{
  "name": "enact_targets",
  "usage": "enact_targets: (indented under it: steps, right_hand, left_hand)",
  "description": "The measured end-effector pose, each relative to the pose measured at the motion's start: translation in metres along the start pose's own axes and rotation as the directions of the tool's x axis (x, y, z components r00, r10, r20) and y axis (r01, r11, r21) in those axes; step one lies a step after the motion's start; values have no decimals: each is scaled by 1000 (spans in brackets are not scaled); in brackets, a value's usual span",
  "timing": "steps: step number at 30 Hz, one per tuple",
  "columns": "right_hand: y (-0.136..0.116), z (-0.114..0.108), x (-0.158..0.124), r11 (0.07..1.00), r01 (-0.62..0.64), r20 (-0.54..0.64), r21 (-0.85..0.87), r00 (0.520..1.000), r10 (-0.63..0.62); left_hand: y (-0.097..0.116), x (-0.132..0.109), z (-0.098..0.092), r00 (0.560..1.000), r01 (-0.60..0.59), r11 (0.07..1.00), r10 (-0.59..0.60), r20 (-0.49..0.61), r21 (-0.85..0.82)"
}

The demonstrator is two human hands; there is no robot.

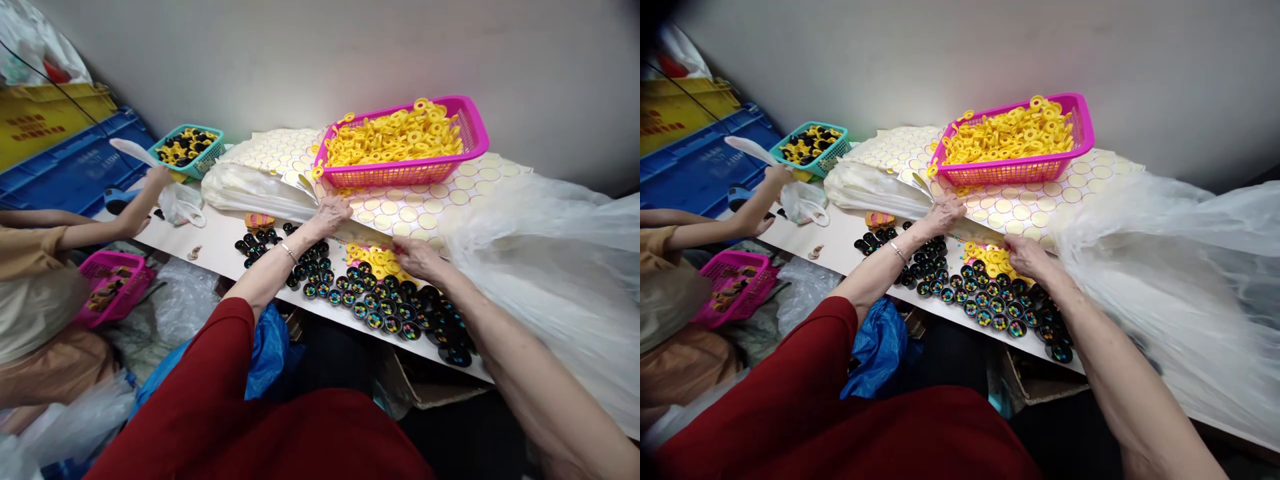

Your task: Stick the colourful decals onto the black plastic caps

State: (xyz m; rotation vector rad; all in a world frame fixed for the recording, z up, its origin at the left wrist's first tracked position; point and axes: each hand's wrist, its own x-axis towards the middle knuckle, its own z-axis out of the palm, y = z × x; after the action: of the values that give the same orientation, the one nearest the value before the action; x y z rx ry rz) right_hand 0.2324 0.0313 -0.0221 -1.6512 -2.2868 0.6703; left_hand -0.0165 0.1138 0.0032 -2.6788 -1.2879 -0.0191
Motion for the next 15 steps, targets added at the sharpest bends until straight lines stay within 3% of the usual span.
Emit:
enact_targets:
  steps: [5, 8, 15]
  right_hand:
    - [-4, -6, 21, 954, -26, -119, -299, 993, -10]
    - [3, -6, 29, 921, -18, -111, -390, 993, -27]
    - [15, -1, 25, 800, 148, 19, -581, 985, -169]
  left_hand:
    - [12, -4, 0, 986, 139, 989, -134, 101, -46]
    - [16, -13, 1, 988, 73, 997, -67, 141, -39]
    - [11, -9, 15, 998, -28, 1000, 27, 61, 9]
